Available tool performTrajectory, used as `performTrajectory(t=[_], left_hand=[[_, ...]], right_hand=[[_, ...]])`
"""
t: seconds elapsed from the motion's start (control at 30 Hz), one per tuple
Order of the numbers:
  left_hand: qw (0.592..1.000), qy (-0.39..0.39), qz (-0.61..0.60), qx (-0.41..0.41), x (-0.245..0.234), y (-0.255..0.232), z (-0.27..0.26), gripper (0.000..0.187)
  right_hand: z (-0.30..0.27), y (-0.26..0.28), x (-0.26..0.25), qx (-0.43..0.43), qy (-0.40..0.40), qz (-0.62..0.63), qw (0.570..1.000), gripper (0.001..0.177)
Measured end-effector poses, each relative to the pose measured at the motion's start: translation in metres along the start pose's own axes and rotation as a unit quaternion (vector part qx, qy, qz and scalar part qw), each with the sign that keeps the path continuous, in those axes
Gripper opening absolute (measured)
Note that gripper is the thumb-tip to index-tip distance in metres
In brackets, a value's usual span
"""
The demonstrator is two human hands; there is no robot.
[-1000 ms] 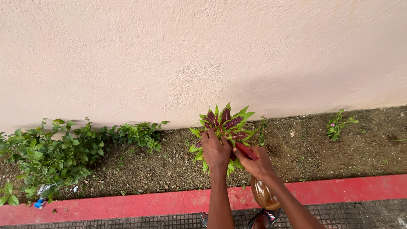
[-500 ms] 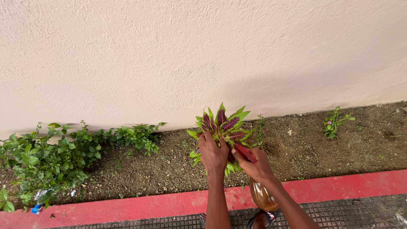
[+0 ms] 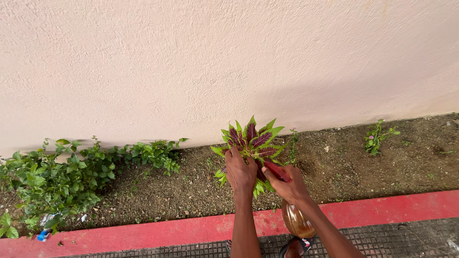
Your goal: The person uses a spray bottle to apply liquid to the leaves of plants in a soil bed next to a wall, using one hand to squeeze the trigger and the other hand to adjust the plant stems.
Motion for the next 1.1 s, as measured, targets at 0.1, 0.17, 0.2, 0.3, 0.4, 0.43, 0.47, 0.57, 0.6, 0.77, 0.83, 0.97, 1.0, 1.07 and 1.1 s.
performTrajectory(t=[0.1,0.17,0.2,0.3,0.4,0.43,0.47,0.57,0.6,0.77,0.83,0.97,1.0,1.07,1.1], left_hand=[[1.0,-0.017,0.003,0.014,0.001,0.001,0.001,0.04],[1.0,-0.012,0.0,0.007,0.001,0.003,0.0,0.04],[1.0,-0.01,-0.002,0.004,0.002,0.004,0.0,0.04],[1.0,-0.021,-0.022,0.004,0.0,0.004,-0.002,0.04],[1.0,-0.003,-0.019,0.001,0.003,0.007,0.0,0.04],[1.0,-0.005,-0.02,0.002,0.002,0.008,0.0,0.039],[1.0,-0.007,-0.02,0.003,0.001,0.008,-0.001,0.039],[1.0,-0.003,-0.021,-0.006,-0.001,0.011,-0.001,0.04],[1.0,0.0,-0.021,-0.011,-0.001,0.011,-0.002,0.04],[0.999,0.032,0.002,-0.042,-0.004,0.019,0.001,0.041],[0.998,0.041,0.012,-0.053,-0.004,0.022,0.0,0.042],[0.998,0.037,0.02,-0.038,-0.005,0.022,-0.001,0.043],[0.998,0.038,0.018,-0.035,-0.005,0.023,-0.001,0.044],[0.997,0.057,0.003,-0.054,-0.003,0.025,-0.001,0.045],[0.996,0.066,-0.005,-0.064,-0.001,0.027,-0.001,0.046]], right_hand=[[-0.001,0.0,0.004,-0.003,0.028,0.03,0.999,0.047],[-0.003,0.001,0.007,-0.021,0.058,0.051,0.997,0.05],[-0.005,0.001,0.008,-0.03,0.072,0.061,0.995,0.052],[-0.006,-0.002,0.01,-0.014,0.081,0.049,0.995,0.051],[-0.006,-0.01,0.011,0.018,0.081,0.052,0.995,0.047],[-0.005,-0.013,0.01,0.023,0.069,0.055,0.996,0.046],[-0.003,-0.017,0.011,0.029,0.056,0.058,0.996,0.044],[0.004,-0.032,0.013,0.029,0.076,0.087,0.993,0.046],[0.005,-0.038,0.015,0.027,0.092,0.1,0.99,0.047],[0.024,-0.07,0.014,0.096,0.047,0.133,0.985,0.045],[0.029,-0.075,0.015,0.104,0.042,0.161,0.981,0.047],[0.029,-0.062,0.009,0.069,0.045,0.177,0.981,0.046],[0.028,-0.057,0.007,0.064,0.037,0.163,0.984,0.046],[0.026,-0.049,0.006,0.07,0.038,0.144,0.986,0.045],[0.026,-0.046,0.006,0.073,0.038,0.135,0.987,0.045]])
Point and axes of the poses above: each hand's wrist, its own z-axis towards the middle knuckle, its own x-axis out of the palm, y = z × x, the point moved 7 cm from there along z, towards the middle knuckle, and after that the axes turned 6 degrees about x, right-handed, at the moved point
